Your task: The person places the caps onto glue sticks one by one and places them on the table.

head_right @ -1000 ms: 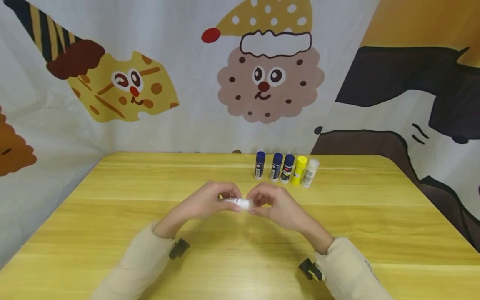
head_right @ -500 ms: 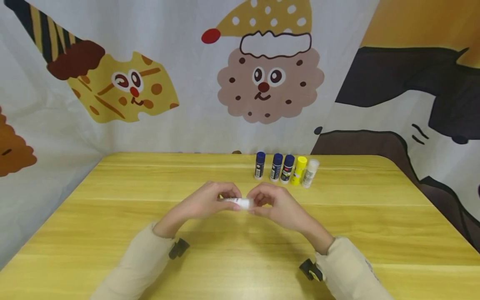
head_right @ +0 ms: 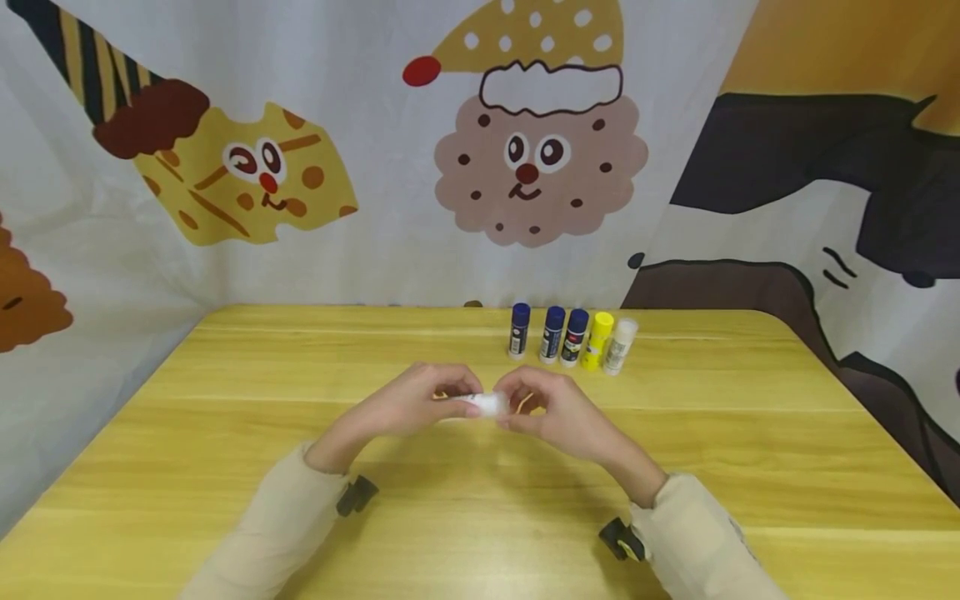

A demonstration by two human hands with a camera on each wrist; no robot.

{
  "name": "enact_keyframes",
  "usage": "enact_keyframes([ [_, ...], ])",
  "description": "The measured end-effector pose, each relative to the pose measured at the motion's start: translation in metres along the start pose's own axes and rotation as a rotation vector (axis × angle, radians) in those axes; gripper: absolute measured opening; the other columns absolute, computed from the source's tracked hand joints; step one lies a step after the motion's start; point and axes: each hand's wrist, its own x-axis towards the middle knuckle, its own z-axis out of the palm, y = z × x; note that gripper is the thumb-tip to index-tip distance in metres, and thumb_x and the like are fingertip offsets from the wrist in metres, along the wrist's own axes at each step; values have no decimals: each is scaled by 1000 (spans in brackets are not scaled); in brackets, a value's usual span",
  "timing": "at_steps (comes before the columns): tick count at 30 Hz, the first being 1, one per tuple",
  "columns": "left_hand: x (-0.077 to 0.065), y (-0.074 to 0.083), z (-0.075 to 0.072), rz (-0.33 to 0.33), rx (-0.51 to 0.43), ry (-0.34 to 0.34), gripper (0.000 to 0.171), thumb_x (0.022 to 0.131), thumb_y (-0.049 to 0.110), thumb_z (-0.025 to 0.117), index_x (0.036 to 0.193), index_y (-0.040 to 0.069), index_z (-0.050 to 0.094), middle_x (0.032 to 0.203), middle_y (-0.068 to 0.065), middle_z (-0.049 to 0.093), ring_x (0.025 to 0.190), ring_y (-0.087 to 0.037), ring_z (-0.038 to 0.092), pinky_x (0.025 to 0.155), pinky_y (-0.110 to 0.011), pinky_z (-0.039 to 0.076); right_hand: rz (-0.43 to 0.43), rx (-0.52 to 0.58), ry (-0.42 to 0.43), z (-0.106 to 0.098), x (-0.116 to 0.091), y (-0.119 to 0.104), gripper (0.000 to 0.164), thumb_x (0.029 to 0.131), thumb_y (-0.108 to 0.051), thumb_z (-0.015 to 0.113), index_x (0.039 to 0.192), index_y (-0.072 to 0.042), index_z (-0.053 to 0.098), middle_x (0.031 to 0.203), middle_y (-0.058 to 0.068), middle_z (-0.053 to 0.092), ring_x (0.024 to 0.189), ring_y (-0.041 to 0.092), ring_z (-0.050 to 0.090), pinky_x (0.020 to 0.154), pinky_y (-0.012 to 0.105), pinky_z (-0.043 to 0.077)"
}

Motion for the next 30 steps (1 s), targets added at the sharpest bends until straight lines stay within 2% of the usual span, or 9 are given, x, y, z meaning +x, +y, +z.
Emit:
enact_keyframes([
  [7, -1, -2, -1, 14, -11, -22, 17, 89, 17, 60, 101, 5, 61, 90, -2, 65, 81, -10, 59, 70, -23, 45, -3, 0, 8, 1, 1, 1, 22, 82, -5, 67, 103, -4, 60, 95, 4, 59, 80, 17, 58, 71, 32, 50],
  [20, 1, -6, 1, 18, -34, -75, 19, 91, 17, 58, 105, 5, 60, 97, -4, 66, 87, -10, 59, 74, -25, 45, -49, -9, 39, 3, 2, 4, 19, 81, -4, 69, 99, -5, 62, 95, 2, 61, 83, 15, 56, 73, 29, 49],
  [24, 1, -6, 1, 7, -39, -89, 21, 91, 18, 58, 108, 6, 59, 100, -3, 65, 91, -10, 59, 78, -27, 45, -56, -14, 47, 2, 2, 6, 18, 80, -3, 68, 98, -4, 62, 95, 3, 61, 83, 15, 56, 72, 29, 48],
  [30, 1, -10, -1, -49, -51, -86, 26, 91, 21, 58, 113, 8, 57, 106, -4, 64, 98, -14, 58, 83, -35, 45, -45, -23, 59, -2, 2, 10, 19, 80, 0, 68, 97, -2, 62, 94, 5, 60, 80, 17, 57, 71, 30, 50],
])
